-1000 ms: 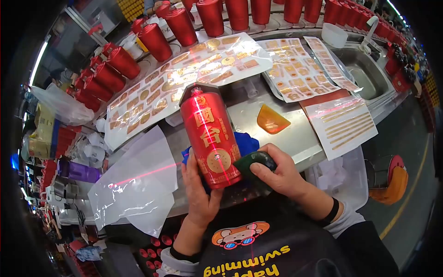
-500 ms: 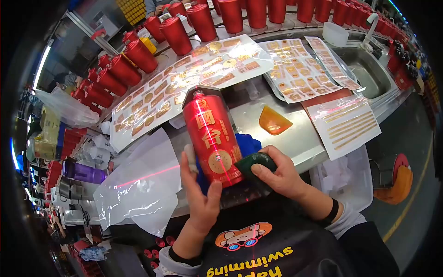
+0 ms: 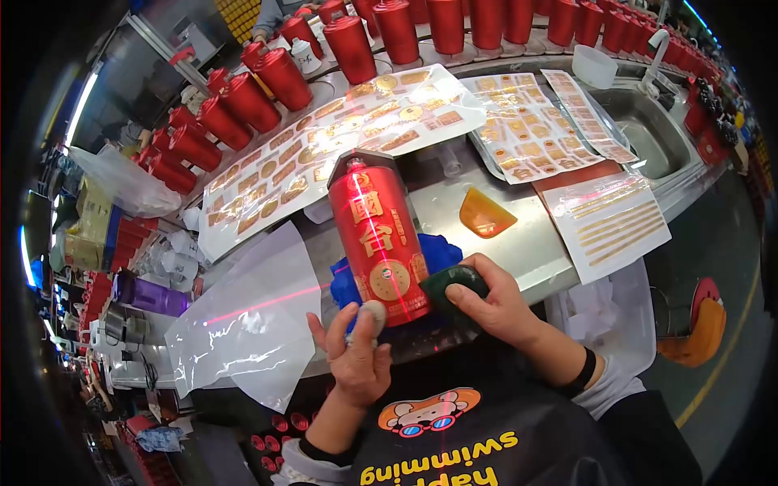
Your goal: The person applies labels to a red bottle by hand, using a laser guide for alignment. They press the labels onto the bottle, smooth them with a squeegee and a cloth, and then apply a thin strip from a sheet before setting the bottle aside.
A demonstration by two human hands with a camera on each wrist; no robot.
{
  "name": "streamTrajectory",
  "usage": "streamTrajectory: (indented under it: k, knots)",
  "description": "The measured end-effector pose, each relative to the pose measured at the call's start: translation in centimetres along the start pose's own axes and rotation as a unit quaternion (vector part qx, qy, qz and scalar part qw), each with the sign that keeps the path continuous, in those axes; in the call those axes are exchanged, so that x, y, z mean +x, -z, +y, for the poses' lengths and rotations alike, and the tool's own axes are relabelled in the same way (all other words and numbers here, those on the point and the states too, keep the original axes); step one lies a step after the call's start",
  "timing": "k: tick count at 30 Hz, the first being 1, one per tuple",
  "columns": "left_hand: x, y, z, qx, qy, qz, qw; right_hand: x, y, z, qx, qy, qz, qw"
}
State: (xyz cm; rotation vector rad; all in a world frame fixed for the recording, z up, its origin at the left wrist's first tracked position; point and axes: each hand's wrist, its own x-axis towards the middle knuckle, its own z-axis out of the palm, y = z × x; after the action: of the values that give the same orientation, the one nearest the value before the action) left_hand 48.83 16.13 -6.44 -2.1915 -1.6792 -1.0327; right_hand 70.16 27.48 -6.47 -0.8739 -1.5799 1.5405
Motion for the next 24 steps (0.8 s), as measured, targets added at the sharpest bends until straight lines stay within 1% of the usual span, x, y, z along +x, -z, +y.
streamTrajectory:
  k: [2,3,6,7,10,13,16,19,20,22,24]
  knots:
    - [-1.7,-0.4,0.0,-0.031,0.07,0.01,0.997,0.0,-0.1,0.1,0.001,0.003,-0.001,1.0]
    - [-2.1,-0.5,0.0,-0.037,0.096,-0.008,0.995,0.1,-0.1,0.0,-0.001,0.004,0.0,1.0]
    - [-2.0,-0.5,0.2,-0.033,0.086,0.011,0.996,-0.1,-0.1,0.0,-0.003,0.002,0.002,1.0]
    - [-2.0,-0.3,0.0,-0.034,0.075,0.023,0.996,0.0,0.0,-0.1,-0.004,0.003,0.002,1.0]
    - [-1.3,0.3,0.3,-0.002,0.009,0.053,0.999,0.0,0.0,-0.3,-0.004,-0.004,0.002,1.0]
    - [0.9,0.8,0.7,0.021,-0.053,0.016,0.998,-0.1,0.0,-0.1,-0.006,-0.006,0.003,1.0]
    - [3.7,1.2,0.4,0.063,-0.146,-0.007,0.987,-0.2,0.3,0.1,-0.015,0.003,-0.013,1.0]
    - [5.2,-0.2,-0.1,0.08,-0.193,-0.003,0.978,-0.2,-0.1,-0.1,0.036,-0.013,-0.005,0.999]
    - [5.6,-0.6,0.1,0.084,-0.207,-0.003,0.975,-0.2,0.0,-0.1,0.026,-0.013,-0.004,1.0]
    - [5.8,-0.8,0.6,0.072,-0.187,0.007,0.98,-0.2,0.5,-0.2,0.007,-0.015,0.001,1.0]
    - [4.8,-0.2,1.1,0.043,-0.156,0.008,0.987,-0.2,0.7,-1.3,-0.002,0.042,0.023,0.999]
